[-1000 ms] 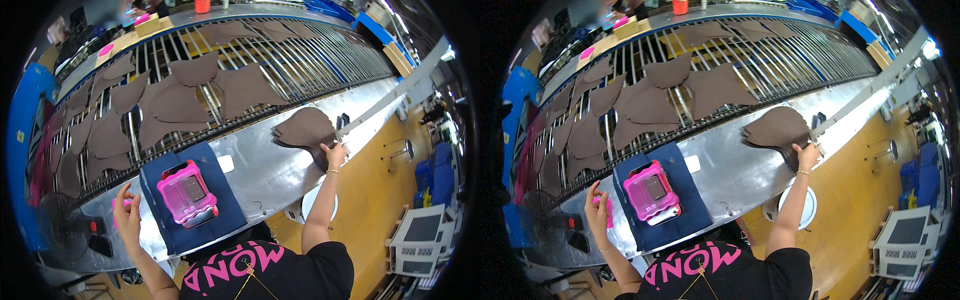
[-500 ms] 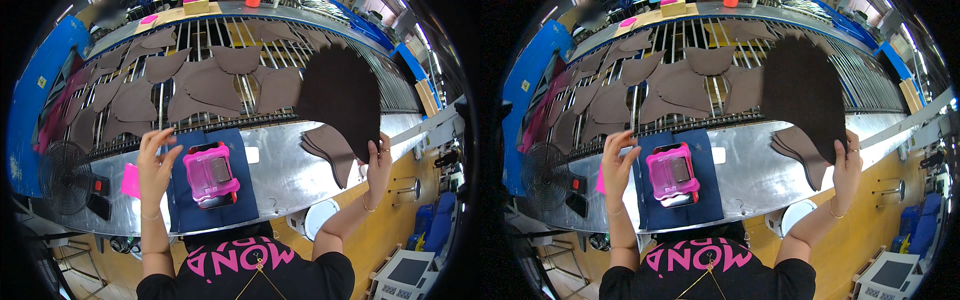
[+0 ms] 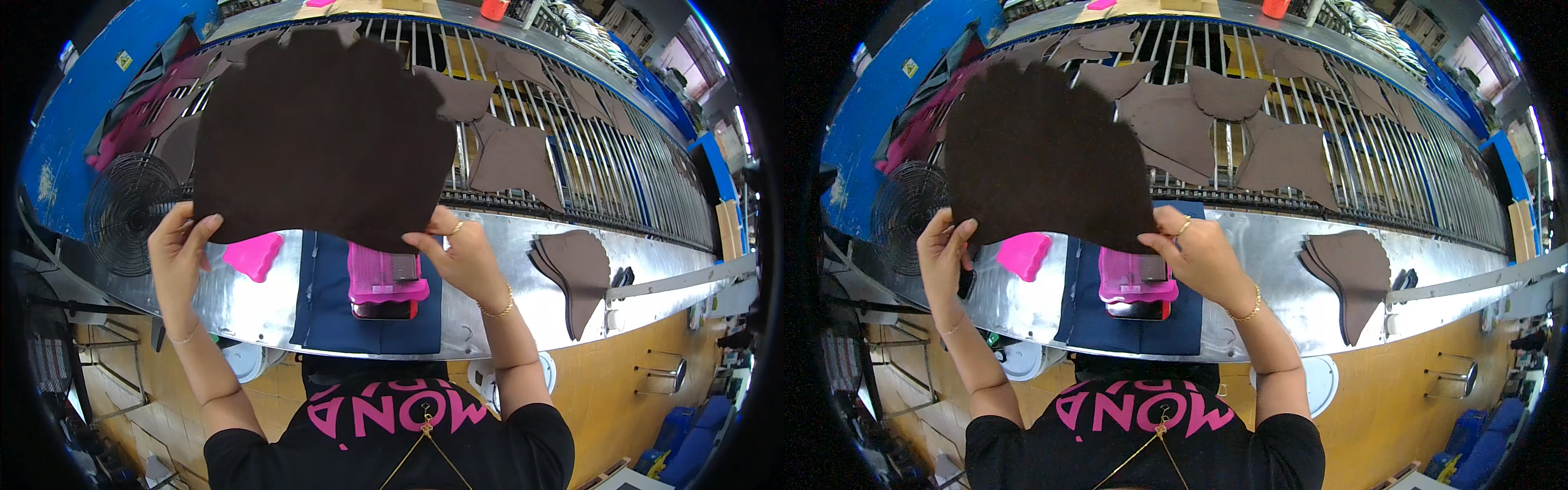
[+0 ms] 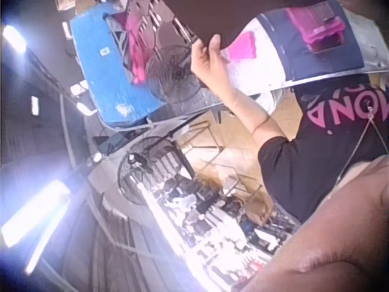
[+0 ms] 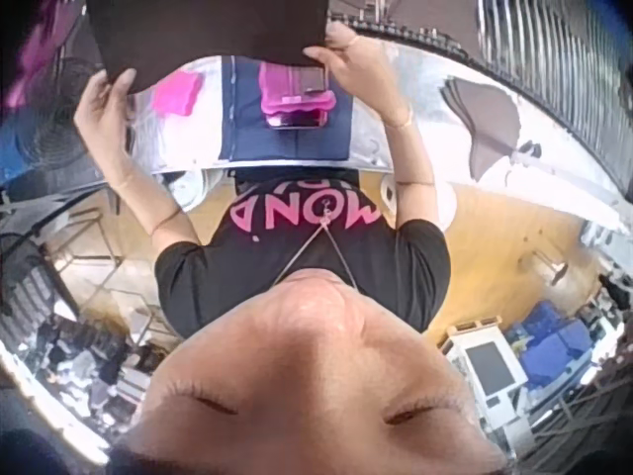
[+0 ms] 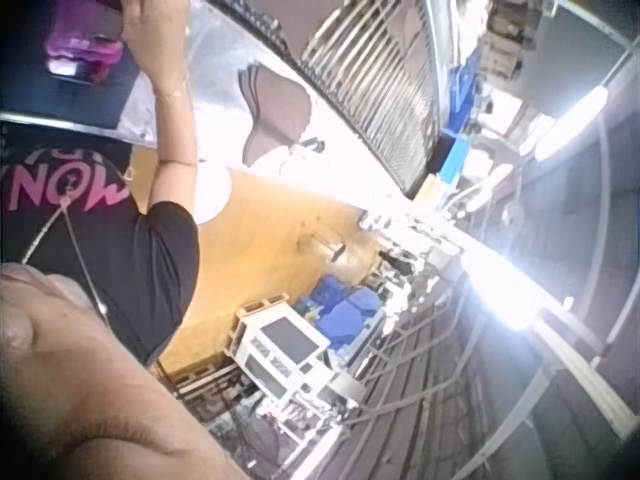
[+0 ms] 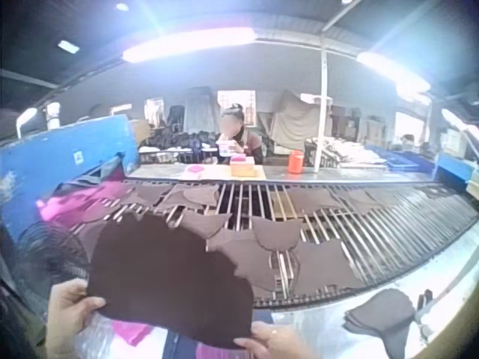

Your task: The person repeatedly picks brown fabric pieces from a moving conveyor belt and places them into a stack on the table. The person also briefly handles a pink plastic container and a small white tag during the process.

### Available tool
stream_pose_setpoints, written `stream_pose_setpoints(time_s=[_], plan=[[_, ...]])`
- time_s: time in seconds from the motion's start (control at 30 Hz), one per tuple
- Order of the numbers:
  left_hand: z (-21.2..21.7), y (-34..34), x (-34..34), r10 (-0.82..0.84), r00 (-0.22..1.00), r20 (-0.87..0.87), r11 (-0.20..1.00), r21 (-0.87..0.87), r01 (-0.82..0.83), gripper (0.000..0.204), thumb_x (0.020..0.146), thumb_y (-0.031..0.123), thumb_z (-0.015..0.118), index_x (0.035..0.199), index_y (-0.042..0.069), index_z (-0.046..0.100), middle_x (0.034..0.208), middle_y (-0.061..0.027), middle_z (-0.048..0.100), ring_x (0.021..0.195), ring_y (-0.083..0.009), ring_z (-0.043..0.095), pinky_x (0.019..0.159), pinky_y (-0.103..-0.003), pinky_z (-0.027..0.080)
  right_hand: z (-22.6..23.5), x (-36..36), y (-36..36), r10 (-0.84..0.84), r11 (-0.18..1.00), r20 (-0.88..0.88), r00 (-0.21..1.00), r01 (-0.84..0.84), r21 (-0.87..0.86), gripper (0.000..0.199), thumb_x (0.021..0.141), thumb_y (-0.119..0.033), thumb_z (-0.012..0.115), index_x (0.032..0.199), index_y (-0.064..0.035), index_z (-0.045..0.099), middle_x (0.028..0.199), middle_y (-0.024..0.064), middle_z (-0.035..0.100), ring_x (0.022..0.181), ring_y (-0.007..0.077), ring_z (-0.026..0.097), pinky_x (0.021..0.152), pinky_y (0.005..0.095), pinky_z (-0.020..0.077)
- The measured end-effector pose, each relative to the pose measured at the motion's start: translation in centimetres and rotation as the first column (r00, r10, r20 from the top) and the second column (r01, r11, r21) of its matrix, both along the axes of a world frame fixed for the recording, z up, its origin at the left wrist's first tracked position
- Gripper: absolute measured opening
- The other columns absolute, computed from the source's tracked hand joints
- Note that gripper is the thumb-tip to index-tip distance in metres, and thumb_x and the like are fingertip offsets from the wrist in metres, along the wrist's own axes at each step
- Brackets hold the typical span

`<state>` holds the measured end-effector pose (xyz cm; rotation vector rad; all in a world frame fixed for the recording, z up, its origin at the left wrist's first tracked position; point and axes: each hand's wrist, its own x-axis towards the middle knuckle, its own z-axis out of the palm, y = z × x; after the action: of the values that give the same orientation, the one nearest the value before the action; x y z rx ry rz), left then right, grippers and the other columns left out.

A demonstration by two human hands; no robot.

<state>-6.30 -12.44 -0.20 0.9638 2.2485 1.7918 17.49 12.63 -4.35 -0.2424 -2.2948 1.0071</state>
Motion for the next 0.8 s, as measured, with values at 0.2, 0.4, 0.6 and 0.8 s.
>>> stream_pose_setpoints(time_s=[0.2, 0.4, 0.6, 0.8], plan=[[0.3, -1.0, 0.3, -0.023, 1.000, -0.017, 0.989, -0.146, 0.020, 0.009, 0.085, 0.004, 0.068, 0.090, -0.002, 0.064, 0.064, 0.0039, 0.053, 0.050, -0.0009, 0.038, 0.045, -0.019, 0.028, -0.6, -0.7, 0.3, 0.108, 0.953, 0.004, 0.994, -0.105, 0.285, 0.017, 0.079, -0.012, 0.068, 0.095, -0.0093, 0.065, 0.070, 0.0099, 0.065, 0.060, 0.0271, 0.058, 0.059, 0.0360, 0.0455], [-1.8, 2.4, 1.6, -0.304, 0.917, -0.257, 0.918, -0.335, 0.211, 0.012, 0.078, -0.001, 0.068, 0.085, -0.005, 0.059, 0.067, -0.0106, 0.052, 0.056, -0.0150, 0.049, 0.052, -0.028, 0.037, -3.5, 4.4, 2.7, -0.095, 0.959, 0.082, 0.992, 0.069, 0.273, 0.010, 0.078, -0.007, 0.067, 0.088, -0.0090, 0.068, 0.071, 0.0092, 0.065, 0.064, 0.0263, 0.061, 0.062, 0.0358, 0.0465], [-2.7, 9.2, 4.8, -0.540, 0.763, -0.355, 0.817, -0.440, 0.373, 0.012, 0.079, 0.011, 0.068, 0.086, 0.002, 0.066, 0.075, -0.0108, 0.062, 0.065, -0.0303, 0.061, 0.058, -0.036, 0.047, -7.4, 11.8, 3.3, -0.336, 0.941, 0.175, 0.926, 0.340, 0.006, 0.006, 0.081, -0.004, 0.067, 0.084, -0.0031, 0.072, 0.077, 0.0124, 0.068, 0.067, 0.0292, 0.064, 0.059, 0.0303, 0.0475], [-3.3, 15.2, 8.6, -0.723, 0.539, -0.432, 0.689, -0.397, 0.606, 0.011, 0.075, 0.010, 0.071, 0.083, 0.003, 0.067, 0.073, -0.0098, 0.058, 0.066, -0.0286, 0.060, 0.057, -0.036, 0.047, -6.0, 20.2, 3.3, -0.585, 0.797, 0.174, 0.792, 0.602, -0.059, 0.007, 0.078, -0.003, 0.072, 0.080, 0.0029, 0.069, 0.069, 0.0099, 0.068, 0.062, 0.0105, 0.059, 0.058, 0.0264, 0.0447]])
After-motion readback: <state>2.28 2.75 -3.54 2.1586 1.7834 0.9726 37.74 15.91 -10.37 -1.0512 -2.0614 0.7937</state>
